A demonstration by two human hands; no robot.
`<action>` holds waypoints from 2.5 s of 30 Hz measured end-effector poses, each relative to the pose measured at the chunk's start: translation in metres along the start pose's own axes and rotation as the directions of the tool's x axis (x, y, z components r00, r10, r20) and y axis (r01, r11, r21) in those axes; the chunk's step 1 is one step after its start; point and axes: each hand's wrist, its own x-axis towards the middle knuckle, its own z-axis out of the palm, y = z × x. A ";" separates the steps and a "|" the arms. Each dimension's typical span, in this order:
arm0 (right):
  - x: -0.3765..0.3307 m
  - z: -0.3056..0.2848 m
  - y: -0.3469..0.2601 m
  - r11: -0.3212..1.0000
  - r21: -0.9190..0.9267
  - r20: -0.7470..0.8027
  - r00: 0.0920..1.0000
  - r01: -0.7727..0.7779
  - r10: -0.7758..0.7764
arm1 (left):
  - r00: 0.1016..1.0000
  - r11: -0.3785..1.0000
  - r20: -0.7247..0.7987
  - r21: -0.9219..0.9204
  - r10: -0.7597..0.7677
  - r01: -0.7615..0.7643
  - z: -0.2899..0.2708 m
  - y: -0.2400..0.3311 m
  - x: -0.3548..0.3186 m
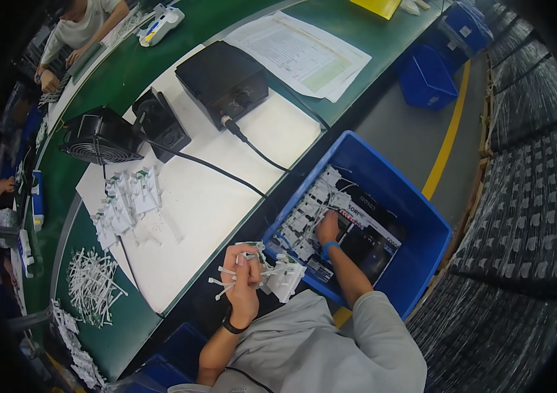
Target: Soldering wires onto small circuit boards at an assembly line workstation.
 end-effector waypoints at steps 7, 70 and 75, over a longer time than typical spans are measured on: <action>0.003 -0.006 -0.008 0.993 -0.026 0.007 0.994 -0.111 0.112 | 1.000 1.000 0.002 0.018 0.010 -0.010 0.000 0.001 0.002; -0.090 -0.038 0.032 0.868 0.079 0.388 0.787 0.490 -0.480 | 0.995 0.997 -0.075 -0.030 0.069 -0.071 -0.011 0.010 0.000; -0.080 -0.035 0.025 0.867 0.080 0.390 0.785 0.492 -0.481 | 0.996 0.997 -0.061 -0.035 0.063 -0.065 -0.009 0.010 -0.001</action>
